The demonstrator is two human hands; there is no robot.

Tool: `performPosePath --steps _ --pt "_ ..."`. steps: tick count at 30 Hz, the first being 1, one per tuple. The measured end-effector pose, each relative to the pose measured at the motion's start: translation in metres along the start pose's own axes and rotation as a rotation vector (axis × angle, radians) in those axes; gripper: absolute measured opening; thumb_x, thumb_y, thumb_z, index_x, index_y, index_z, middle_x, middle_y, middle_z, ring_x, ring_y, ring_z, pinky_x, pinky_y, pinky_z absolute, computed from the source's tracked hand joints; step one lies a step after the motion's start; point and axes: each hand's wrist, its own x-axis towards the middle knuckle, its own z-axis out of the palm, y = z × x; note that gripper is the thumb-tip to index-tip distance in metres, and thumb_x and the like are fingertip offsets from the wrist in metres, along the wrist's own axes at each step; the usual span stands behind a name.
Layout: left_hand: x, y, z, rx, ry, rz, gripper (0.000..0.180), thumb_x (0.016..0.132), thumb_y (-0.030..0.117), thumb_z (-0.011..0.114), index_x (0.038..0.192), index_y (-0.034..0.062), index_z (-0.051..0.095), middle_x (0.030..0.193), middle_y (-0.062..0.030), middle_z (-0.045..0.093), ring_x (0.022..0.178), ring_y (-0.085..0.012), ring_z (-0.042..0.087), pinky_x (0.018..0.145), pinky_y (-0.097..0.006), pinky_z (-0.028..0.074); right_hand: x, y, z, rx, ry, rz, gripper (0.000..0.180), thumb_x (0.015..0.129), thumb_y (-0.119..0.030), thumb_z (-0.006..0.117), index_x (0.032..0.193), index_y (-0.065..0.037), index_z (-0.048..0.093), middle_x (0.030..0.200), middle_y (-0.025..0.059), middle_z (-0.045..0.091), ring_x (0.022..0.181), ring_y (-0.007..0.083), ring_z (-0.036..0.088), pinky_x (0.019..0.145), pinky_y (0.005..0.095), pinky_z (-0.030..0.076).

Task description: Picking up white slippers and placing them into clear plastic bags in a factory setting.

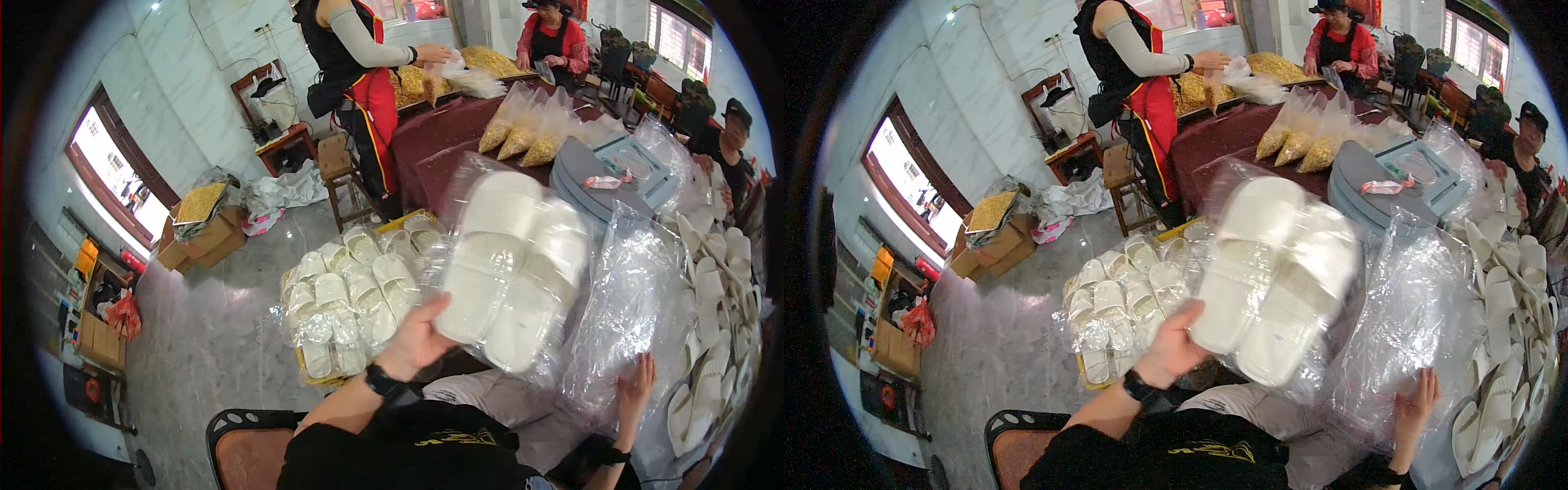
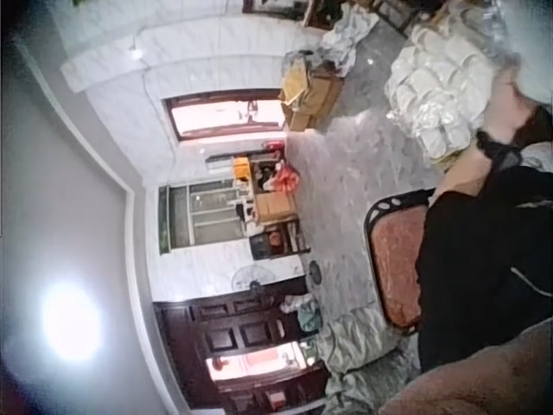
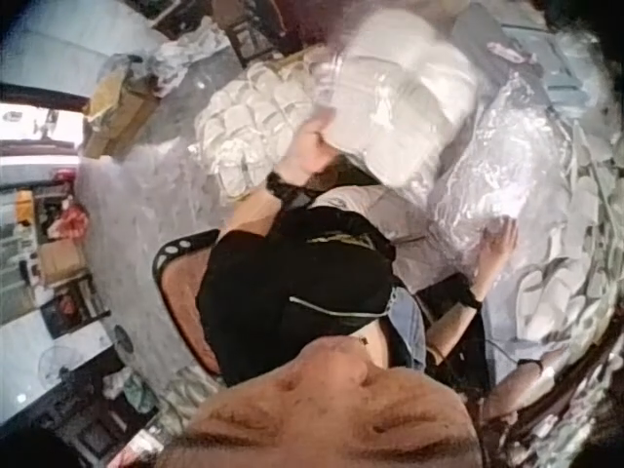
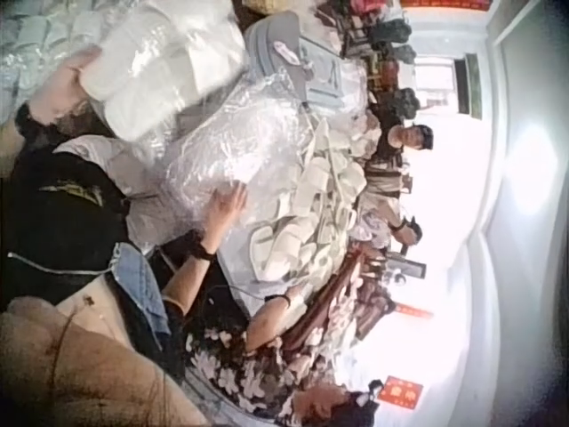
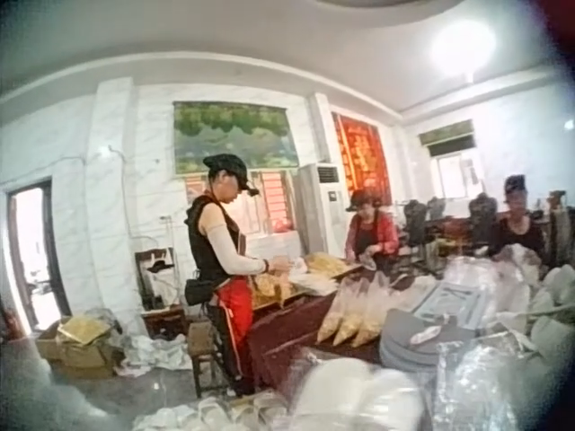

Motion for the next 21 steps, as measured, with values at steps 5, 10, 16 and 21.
performPosePath --steps 5,10,16,21 --pt "-0.046 0.066 -0.071 0.17 0.295 0.449 0.045 0.106 0.024 0.046 0.143 -0.0006 0.04 0.14 -0.0168 0.054 0.127 -0.0325 0.055 0.11 -0.053 0.044 0.0 -0.009 -0.004 -0.008 0.005 -0.012 0.07 0.077 0.001 0.067 0.144 -0.004 0.049 0.155 0.0176 0.04 0.144 0.0392 0.032 0.117 0.0472 0.029" --pt "-0.079 0.1 -0.187 0.108 0.413 0.58 0.043 0.106 0.022 0.046 0.142 -0.0008 0.041 0.143 -0.0182 0.051 0.129 -0.0357 0.053 0.111 -0.057 0.043 0.001 -0.013 -0.006 0.027 -0.003 0.026 0.068 0.078 0.002 0.066 0.144 -0.003 0.049 0.156 0.0176 0.039 0.144 0.0381 0.032 0.116 0.0457 0.032" --pt "-0.102 0.084 -0.274 0.022 0.69 0.423 0.041 0.107 0.019 0.044 0.142 -0.0028 0.04 0.144 -0.0213 0.046 0.133 -0.0437 0.043 0.113 -0.062 0.037 -0.003 -0.01 -0.006 0.031 0.0 0.039 0.067 0.079 0.002 0.066 0.144 -0.003 0.05 0.155 0.0175 0.04 0.144 0.0379 0.032 0.115 0.0443 0.033" --pt "-0.139 0.107 -0.309 -0.097 0.721 0.333 0.062 0.101 0.037 0.057 0.146 0.0002 0.033 0.145 -0.0221 0.04 0.133 -0.0435 0.04 0.111 -0.062 0.037 0.004 -0.029 -0.011 0.099 -0.016 0.023 0.067 0.079 0.0 0.067 0.144 -0.004 0.049 0.155 0.0176 0.04 0.143 0.0394 0.033 0.114 0.0461 0.034"
